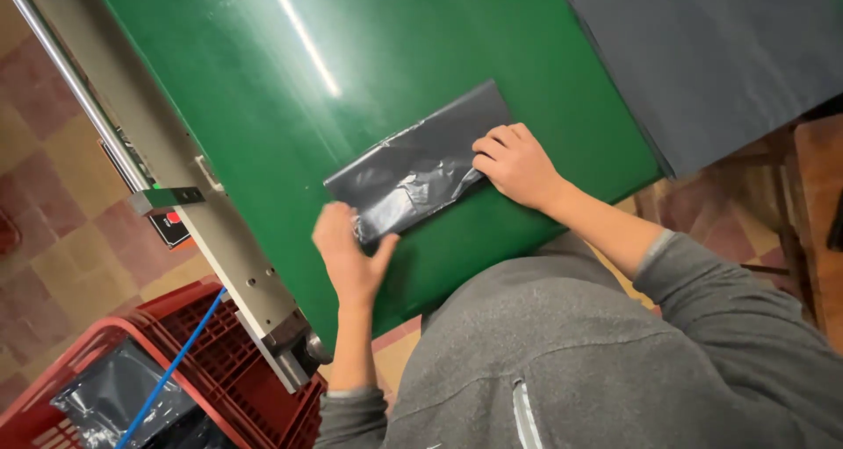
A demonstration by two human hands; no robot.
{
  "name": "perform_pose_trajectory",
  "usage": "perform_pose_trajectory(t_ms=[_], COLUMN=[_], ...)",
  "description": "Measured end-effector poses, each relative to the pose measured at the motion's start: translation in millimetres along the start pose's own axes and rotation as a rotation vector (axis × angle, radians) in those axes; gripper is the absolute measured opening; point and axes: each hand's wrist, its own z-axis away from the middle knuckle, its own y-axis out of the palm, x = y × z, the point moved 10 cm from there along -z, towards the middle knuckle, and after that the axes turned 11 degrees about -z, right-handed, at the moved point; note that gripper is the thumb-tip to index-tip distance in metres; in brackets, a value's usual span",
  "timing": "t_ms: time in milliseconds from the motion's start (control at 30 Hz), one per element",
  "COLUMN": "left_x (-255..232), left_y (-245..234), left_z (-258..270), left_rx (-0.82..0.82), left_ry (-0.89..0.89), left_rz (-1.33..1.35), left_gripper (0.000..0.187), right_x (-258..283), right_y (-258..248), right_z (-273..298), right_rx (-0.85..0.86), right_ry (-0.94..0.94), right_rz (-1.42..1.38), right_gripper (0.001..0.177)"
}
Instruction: Folding and stacking black plastic bags on a conveyor belt and placing them into a crate.
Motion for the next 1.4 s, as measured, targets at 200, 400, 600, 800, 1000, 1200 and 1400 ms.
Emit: perform_pose_trajectory(t_ms=[200, 400, 600, 800, 1000, 1200, 1400], left_x=[-19, -79, -4, -1, -34, -250, -362], left_y=[65, 110, 172, 167, 151, 188, 331], left_z=[31, 5, -45, -76, -65, -27, 55], left_rx=[0.412, 0.948, 1.210, 0.548, 0.246, 0.213, 0.298], left_ry=[0.572, 0.431, -0.728, -0.017, -0.151, 0.523, 0.965], left_rz=[-0.772, -0.221, 0.744, -0.151, -0.390, -0.411, -0.660], left_gripper=[0.013, 0.021, 0.067, 0.039, 0.036, 0.062, 0.067], right_x=[70, 85, -9, -57, -67, -79, -191], right_y=[-16, 44, 103, 145, 123, -139, -229], right_z=[-19, 50, 117, 156, 163, 195, 243], right_rx=[0.030, -0.008, 0.029, -0.406, -0.324, 0.025, 0.112], right_ry=[-0.081, -0.149, 0.786, 1.368, 1.137, 0.344, 0.286], right_rz=[-0.225, -0.397, -0.926, -1.710, -2.036, -0.412, 0.156], right_gripper=[0.030, 0.032, 0.026, 0.032, 0.016, 0.063, 0.093])
